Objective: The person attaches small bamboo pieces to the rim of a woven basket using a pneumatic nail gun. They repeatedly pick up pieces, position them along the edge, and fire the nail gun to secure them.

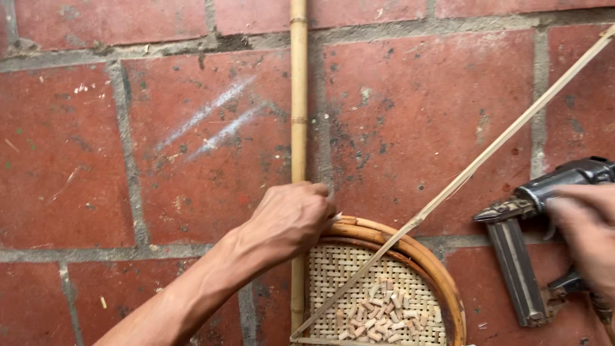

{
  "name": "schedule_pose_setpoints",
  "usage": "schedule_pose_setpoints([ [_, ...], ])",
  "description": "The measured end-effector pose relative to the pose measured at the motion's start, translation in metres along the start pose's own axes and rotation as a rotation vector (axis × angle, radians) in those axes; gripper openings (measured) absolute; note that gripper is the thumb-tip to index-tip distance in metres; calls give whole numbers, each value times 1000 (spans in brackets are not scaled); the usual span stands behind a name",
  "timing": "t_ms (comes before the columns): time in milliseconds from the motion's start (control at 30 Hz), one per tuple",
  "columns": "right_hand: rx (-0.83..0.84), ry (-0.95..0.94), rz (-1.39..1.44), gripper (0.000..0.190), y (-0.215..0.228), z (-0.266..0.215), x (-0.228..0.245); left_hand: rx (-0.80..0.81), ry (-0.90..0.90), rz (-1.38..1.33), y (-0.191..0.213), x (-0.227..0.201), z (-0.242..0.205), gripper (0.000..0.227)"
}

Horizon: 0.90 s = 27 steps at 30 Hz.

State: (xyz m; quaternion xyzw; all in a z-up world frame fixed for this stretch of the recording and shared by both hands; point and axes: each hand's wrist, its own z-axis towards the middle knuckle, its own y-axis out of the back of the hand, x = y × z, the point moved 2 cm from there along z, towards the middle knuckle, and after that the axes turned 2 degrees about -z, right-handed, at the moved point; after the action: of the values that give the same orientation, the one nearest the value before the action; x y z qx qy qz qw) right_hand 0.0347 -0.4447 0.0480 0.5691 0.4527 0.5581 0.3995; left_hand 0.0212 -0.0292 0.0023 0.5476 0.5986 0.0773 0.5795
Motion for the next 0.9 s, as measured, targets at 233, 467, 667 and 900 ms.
schedule_pose_setpoints([
  [233, 572, 418, 392, 20, -107, 19, 190, 112, 10, 8, 1, 6, 11, 25],
  [467, 650, 447, 469, 17, -121, 25, 208, 37, -53, 70, -13, 15, 13, 20],
  [667, 694, 443, 418, 14, -128, 25, 208, 173, 14, 15, 3, 14, 17, 30],
  [900, 705, 465, 359, 13, -121, 26, 208, 141, 185, -221, 9, 12, -13, 25],
])
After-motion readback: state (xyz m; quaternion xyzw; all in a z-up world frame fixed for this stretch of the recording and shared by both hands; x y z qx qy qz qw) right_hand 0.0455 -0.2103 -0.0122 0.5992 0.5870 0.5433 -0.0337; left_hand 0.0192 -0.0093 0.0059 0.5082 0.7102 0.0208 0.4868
